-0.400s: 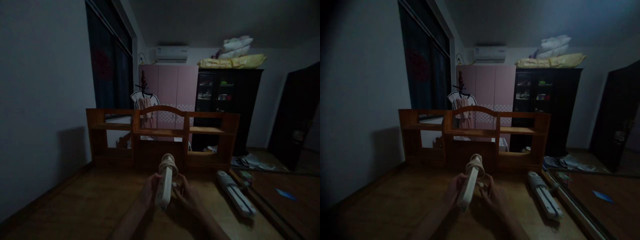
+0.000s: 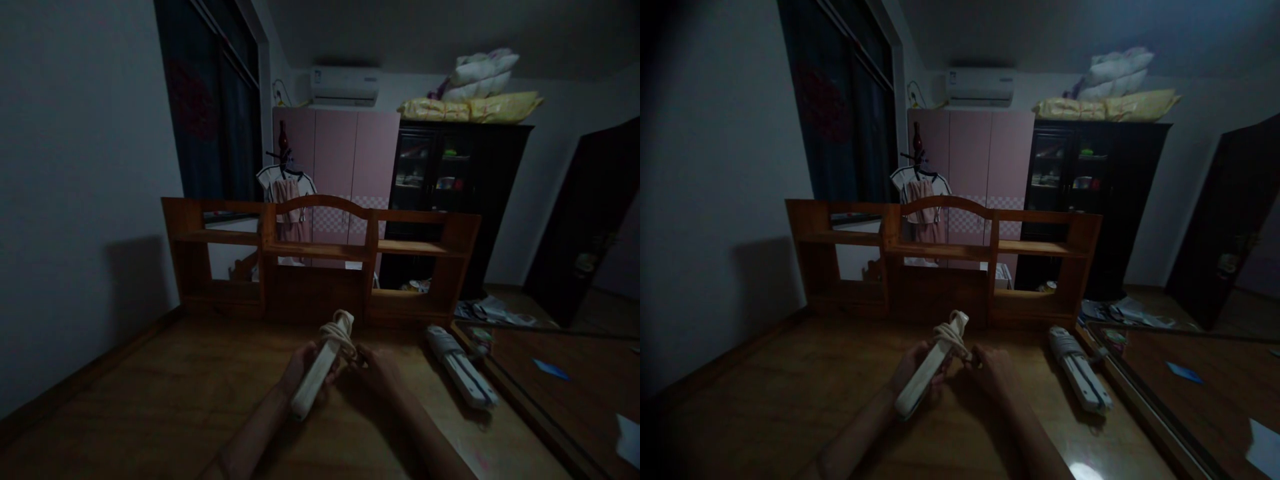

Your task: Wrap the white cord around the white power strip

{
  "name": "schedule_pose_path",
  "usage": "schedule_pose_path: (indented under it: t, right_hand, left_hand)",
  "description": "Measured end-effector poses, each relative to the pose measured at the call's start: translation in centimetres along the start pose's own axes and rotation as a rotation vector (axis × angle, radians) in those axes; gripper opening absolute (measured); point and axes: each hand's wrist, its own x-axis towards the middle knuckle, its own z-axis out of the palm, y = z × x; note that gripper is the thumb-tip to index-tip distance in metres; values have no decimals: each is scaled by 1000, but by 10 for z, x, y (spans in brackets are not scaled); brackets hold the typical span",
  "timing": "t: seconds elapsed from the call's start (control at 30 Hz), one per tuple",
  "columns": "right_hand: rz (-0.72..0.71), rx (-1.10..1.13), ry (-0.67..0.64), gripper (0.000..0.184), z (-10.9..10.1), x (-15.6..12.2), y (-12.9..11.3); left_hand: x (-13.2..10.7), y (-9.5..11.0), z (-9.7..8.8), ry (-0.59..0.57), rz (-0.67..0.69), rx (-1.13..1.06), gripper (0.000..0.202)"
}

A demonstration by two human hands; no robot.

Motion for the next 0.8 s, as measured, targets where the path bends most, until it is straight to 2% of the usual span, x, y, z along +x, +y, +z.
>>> schedule_pose_path:
  t: [0.23,0.37,0.47,0.6,0.7,0.8]
  right_hand:
    - [-48,-20,150,11,-7,0,4]
    - [25,-60,242,12,-10,-1,14]
    - [114,-129,277,20,-9,0,24]
    - [191,-212,252,30,-5,1,31]
    - [232,-250,223,35,-2,2,32]
    - [249,-268,183,38,1,2,31]
  left_hand:
    - [-3,-6,-9,-60,-168,46,47]
    - [-7,-7,-6,-60,-236,71,45]
    - [-9,-6,0,-41,-250,68,47]
    - [-11,-3,12,19,-171,48,47]
    - [-12,0,21,177,-60,41,47]
    - [-15,3,29,311,87,34,37]
